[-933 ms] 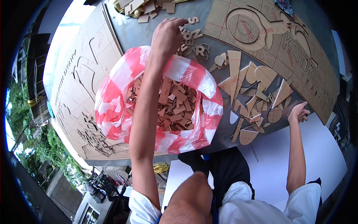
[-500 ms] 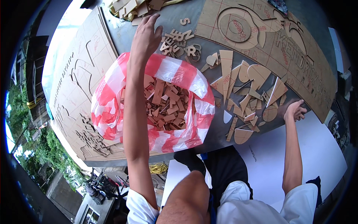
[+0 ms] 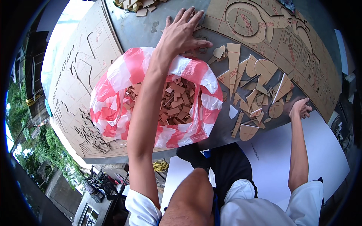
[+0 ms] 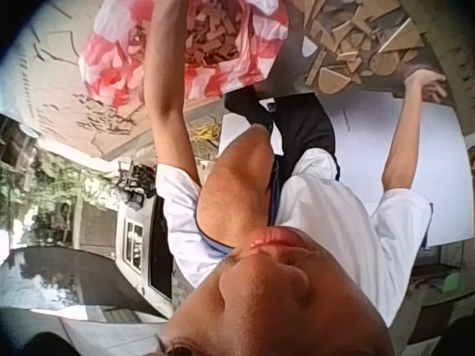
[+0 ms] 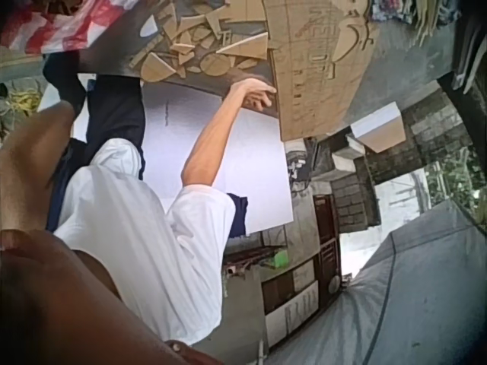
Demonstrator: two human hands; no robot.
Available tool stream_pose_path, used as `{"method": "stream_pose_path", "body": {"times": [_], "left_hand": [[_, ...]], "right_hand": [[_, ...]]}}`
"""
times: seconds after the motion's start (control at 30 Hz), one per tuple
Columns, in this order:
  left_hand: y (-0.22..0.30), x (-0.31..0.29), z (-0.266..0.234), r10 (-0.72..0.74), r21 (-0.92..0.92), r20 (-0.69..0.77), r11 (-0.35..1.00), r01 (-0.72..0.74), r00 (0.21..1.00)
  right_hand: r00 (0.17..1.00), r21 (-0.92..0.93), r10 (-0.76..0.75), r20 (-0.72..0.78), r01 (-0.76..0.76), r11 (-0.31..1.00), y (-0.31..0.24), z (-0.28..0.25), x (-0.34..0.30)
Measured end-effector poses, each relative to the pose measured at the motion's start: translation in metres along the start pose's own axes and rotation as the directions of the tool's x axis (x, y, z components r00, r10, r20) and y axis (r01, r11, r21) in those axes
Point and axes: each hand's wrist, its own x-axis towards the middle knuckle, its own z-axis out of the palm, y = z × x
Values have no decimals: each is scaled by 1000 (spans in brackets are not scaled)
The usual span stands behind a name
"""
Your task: Sorting and matching laser-cut wooden letters for a sign.
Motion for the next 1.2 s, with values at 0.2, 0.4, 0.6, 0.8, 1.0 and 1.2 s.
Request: {"method": "stream_pose_path", "body": {"times": [0.2, 0.4, 0.6, 0.8, 1.0, 1.2], "left_hand": [[-14, -32, -3, -46, -80, 3, 996, 46, 999], [4, -110, -34, -664, -63, 35, 744, 665, 746], [8, -97, -47, -664, -44, 159, 735, 677, 731], [-16, -100, -54, -530, -293, 296, 742, 603, 795], [-34, -97, -69, -439, -354, 463, 705, 615, 770], [-37, -103, -66, -501, -409, 465, 610, 679, 730]], "right_hand": [[1000, -15, 4, -9, -4, 1000, 4, 5, 5], [1000, 4, 8, 5, -8, 1000, -1, -1, 3], [1000, -1, 0, 6, 0, 1000, 4, 6, 10], [1000, -5, 5, 16, -5, 1000, 3, 3, 4], [1000, -19, 3, 14, -3, 1000, 3, 2, 6], [999, -10, 8, 32, -7, 1000, 2, 3, 4]]}}
